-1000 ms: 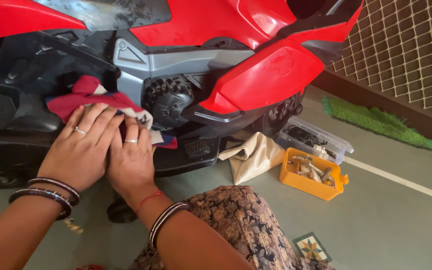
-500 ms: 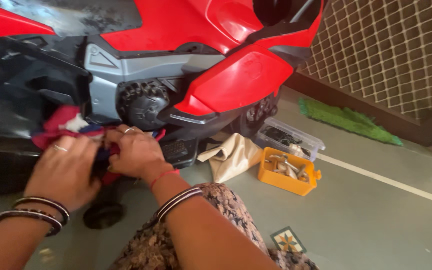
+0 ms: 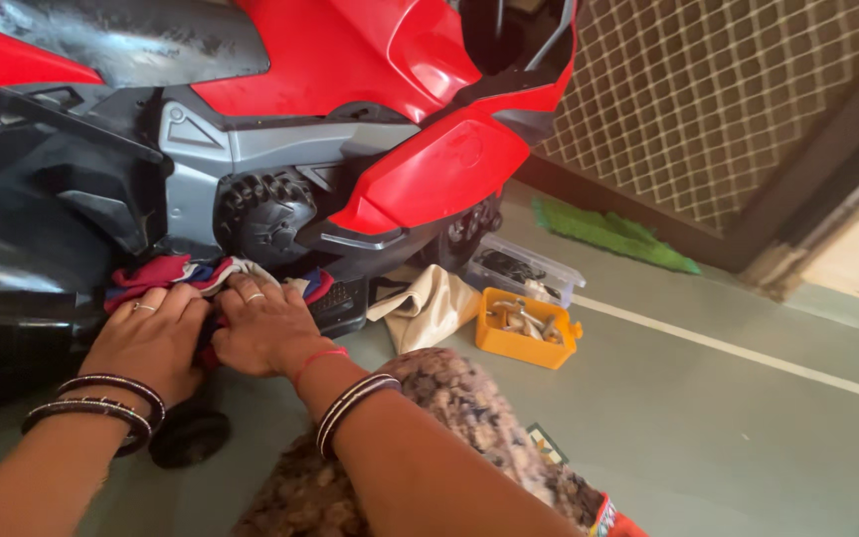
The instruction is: The person wipes the side panels, engine area, and seat of a red motorcycle using a multi-colored cloth. The cleaning action is continuous and covers various surfaces of the vehicle.
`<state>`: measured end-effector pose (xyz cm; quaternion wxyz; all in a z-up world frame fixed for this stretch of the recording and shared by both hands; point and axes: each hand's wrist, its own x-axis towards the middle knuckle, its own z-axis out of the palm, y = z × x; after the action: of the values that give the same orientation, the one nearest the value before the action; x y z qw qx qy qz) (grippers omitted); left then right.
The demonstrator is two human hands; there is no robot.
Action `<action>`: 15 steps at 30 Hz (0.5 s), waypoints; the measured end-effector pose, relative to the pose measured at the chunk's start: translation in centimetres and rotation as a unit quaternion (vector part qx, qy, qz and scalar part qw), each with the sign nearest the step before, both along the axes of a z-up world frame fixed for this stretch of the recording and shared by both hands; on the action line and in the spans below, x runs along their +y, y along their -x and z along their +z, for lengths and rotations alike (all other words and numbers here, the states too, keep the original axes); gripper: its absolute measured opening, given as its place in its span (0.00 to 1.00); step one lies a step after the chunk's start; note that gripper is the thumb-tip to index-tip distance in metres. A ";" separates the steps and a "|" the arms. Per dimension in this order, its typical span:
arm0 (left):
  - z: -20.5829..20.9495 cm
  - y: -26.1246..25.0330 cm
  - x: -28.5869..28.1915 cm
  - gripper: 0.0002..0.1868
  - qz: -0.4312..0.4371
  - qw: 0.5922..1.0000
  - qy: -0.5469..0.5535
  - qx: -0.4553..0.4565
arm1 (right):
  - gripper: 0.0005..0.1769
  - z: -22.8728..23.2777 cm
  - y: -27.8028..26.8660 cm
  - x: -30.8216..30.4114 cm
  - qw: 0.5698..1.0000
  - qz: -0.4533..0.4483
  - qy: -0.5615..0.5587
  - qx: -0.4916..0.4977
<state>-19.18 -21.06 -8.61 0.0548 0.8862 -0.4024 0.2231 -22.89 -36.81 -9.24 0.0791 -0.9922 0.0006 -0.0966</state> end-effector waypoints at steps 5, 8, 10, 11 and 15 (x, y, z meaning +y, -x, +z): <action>-0.4 -1.0 0.4 0.23 0.003 0.999 -0.020 0.033 | 0.36 -0.3 -0.4 1.3 0.999 -0.037 -0.005 0.002; -0.9 -1.4 0.3 0.23 0.008 0.999 -0.028 0.028 | 0.36 -0.3 -0.5 1.9 0.998 -0.055 0.008 0.004; -1.2 -1.6 -0.2 0.25 0.005 1.000 -0.022 0.020 | 0.35 -0.3 -0.6 1.8 0.998 -0.067 0.009 -0.002; -1.4 -1.7 -0.1 0.26 0.002 1.000 -0.014 0.014 | 0.35 -0.5 -0.8 1.9 0.998 -0.067 0.001 -0.010; -1.7 -1.7 0.2 0.30 -0.012 1.000 0.012 0.012 | 0.34 -1.2 -1.1 2.0 0.997 -0.066 -0.011 -0.030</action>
<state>-17.52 -20.90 -10.30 0.0731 0.8832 -0.4095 0.2165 -21.80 -34.85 -10.40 0.0829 -0.9857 0.0647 -0.1318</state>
